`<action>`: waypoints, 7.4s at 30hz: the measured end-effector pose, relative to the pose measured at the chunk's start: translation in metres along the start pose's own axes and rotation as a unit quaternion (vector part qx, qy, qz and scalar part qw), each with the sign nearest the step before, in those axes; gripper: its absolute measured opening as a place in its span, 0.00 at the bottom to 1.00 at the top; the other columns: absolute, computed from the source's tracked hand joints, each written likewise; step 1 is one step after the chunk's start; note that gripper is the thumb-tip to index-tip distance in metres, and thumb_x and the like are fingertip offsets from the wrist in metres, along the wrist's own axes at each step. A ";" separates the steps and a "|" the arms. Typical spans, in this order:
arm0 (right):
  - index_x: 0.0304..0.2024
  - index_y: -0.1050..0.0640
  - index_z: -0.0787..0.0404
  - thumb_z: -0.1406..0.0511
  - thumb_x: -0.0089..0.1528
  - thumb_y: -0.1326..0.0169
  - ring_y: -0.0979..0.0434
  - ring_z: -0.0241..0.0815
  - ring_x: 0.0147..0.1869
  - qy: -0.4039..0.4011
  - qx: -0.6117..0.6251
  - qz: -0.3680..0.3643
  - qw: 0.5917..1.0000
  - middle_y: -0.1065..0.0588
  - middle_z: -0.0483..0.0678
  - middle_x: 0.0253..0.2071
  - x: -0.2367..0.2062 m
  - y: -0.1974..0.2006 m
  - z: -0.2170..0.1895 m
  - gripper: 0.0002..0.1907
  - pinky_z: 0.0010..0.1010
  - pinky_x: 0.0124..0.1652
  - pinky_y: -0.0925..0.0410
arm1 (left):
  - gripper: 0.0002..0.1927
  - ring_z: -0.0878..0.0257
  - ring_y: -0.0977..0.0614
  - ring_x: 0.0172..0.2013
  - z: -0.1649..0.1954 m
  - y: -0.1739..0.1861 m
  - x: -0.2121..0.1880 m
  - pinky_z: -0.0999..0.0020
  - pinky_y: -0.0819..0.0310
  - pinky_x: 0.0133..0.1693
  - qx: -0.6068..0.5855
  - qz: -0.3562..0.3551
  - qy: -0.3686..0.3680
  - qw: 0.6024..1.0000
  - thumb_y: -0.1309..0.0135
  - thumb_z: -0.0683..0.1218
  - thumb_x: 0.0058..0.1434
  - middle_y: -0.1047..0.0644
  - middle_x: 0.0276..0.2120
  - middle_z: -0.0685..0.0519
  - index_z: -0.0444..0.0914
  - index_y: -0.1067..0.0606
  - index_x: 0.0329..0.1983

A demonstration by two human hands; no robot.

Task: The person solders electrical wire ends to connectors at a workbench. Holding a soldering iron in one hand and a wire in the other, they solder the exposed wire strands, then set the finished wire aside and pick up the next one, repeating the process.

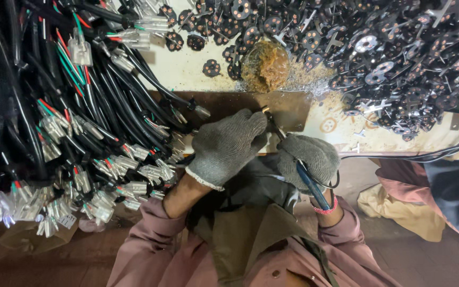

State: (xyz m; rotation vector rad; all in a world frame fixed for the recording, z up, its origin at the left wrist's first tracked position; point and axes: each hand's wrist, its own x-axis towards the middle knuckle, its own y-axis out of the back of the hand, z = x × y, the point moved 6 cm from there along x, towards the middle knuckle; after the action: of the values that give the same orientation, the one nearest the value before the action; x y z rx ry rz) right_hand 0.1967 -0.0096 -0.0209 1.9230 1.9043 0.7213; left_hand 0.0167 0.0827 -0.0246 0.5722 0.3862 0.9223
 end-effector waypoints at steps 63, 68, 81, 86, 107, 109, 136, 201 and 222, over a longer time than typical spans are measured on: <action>0.73 0.39 0.59 0.63 0.72 0.45 0.31 0.41 0.69 -0.278 0.249 0.131 0.918 0.32 0.49 0.68 -0.108 -0.030 0.089 0.29 0.39 0.73 0.37 | 0.10 0.49 0.18 0.46 0.013 0.000 -0.020 0.60 0.23 0.46 -0.224 0.040 0.058 0.972 0.43 0.39 0.67 0.22 0.44 0.46 0.36 0.26 0.50; 0.68 0.32 0.62 0.62 0.65 0.38 0.27 0.45 0.56 -0.390 0.671 0.277 0.566 0.29 0.54 0.61 -0.103 -0.036 0.086 0.32 0.43 0.62 0.32 | 0.08 0.49 0.17 0.45 0.004 -0.006 -0.021 0.60 0.22 0.46 -0.249 0.040 0.059 0.966 0.42 0.39 0.67 0.22 0.44 0.46 0.37 0.26 0.47; 0.49 0.28 0.62 0.64 0.63 0.44 0.22 0.43 0.45 -0.435 0.686 0.235 0.534 0.26 0.49 0.42 -0.061 -0.038 0.085 0.15 0.37 0.50 0.27 | 0.08 0.49 0.16 0.41 0.011 0.001 -0.005 0.59 0.22 0.40 -0.190 0.024 0.067 0.979 0.40 0.43 0.65 0.21 0.44 0.48 0.38 0.24 0.46; 0.60 0.32 0.61 0.68 0.72 0.51 0.24 0.43 0.54 -0.306 0.494 0.148 0.800 0.27 0.53 0.54 -0.065 -0.018 0.079 0.14 0.39 0.54 0.27 | 0.07 0.49 0.16 0.44 0.011 0.002 -0.009 0.61 0.21 0.45 -0.250 0.032 0.052 0.966 0.41 0.42 0.67 0.21 0.44 0.46 0.36 0.25 0.45; 0.57 0.39 0.61 0.76 0.68 0.38 0.22 0.36 0.53 -0.102 0.106 0.231 0.962 0.30 0.46 0.53 -0.008 0.010 0.032 0.24 0.27 0.50 0.27 | 0.04 0.46 0.18 0.37 0.023 0.075 0.037 0.57 0.22 0.37 0.032 0.171 0.110 0.979 0.45 0.40 0.73 0.26 0.42 0.44 0.37 0.27 0.47; 0.58 0.34 0.65 0.78 0.65 0.43 0.24 0.40 0.55 -0.226 0.085 0.153 0.958 0.29 0.51 0.53 -0.009 0.001 0.045 0.22 0.33 0.52 0.29 | 0.06 0.45 0.18 0.35 0.021 0.067 0.042 0.57 0.22 0.34 0.034 0.164 0.106 0.980 0.45 0.41 0.70 0.26 0.42 0.42 0.36 0.27 0.48; 0.51 0.17 0.59 0.70 0.61 0.36 0.15 0.46 0.45 -0.109 -0.036 -0.007 0.993 0.18 0.50 0.44 0.047 0.004 -0.021 0.15 0.31 0.46 0.26 | 0.08 0.45 0.19 0.46 0.027 0.021 -0.008 0.56 0.23 0.43 -0.153 0.026 0.010 0.988 0.44 0.38 0.62 0.24 0.51 0.42 0.38 0.26 0.44; 0.47 0.19 0.59 0.68 0.54 0.39 0.18 0.55 0.51 0.046 -0.109 -0.089 0.989 0.19 0.52 0.47 -0.028 0.014 0.023 0.16 0.46 0.50 0.27 | 0.17 0.55 0.22 0.37 0.020 -0.004 0.016 0.61 0.26 0.34 0.019 0.023 -0.020 0.999 0.39 0.53 0.59 0.27 0.39 0.53 0.43 0.24 0.48; 0.47 0.20 0.62 0.66 0.58 0.42 0.18 0.58 0.47 0.060 -0.090 -0.061 0.992 0.20 0.53 0.45 -0.014 0.015 0.003 0.15 0.45 0.46 0.27 | 0.13 0.50 0.20 0.40 0.020 -0.008 0.011 0.55 0.24 0.35 0.006 0.023 0.001 1.000 0.37 0.50 0.57 0.25 0.40 0.51 0.44 0.25 0.43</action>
State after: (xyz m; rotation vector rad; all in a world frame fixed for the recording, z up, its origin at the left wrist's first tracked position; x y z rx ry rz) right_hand 0.2112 -0.0235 -0.0163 1.6729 1.9345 0.9541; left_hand 0.0382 0.0821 -0.0145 0.5937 0.3807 0.9660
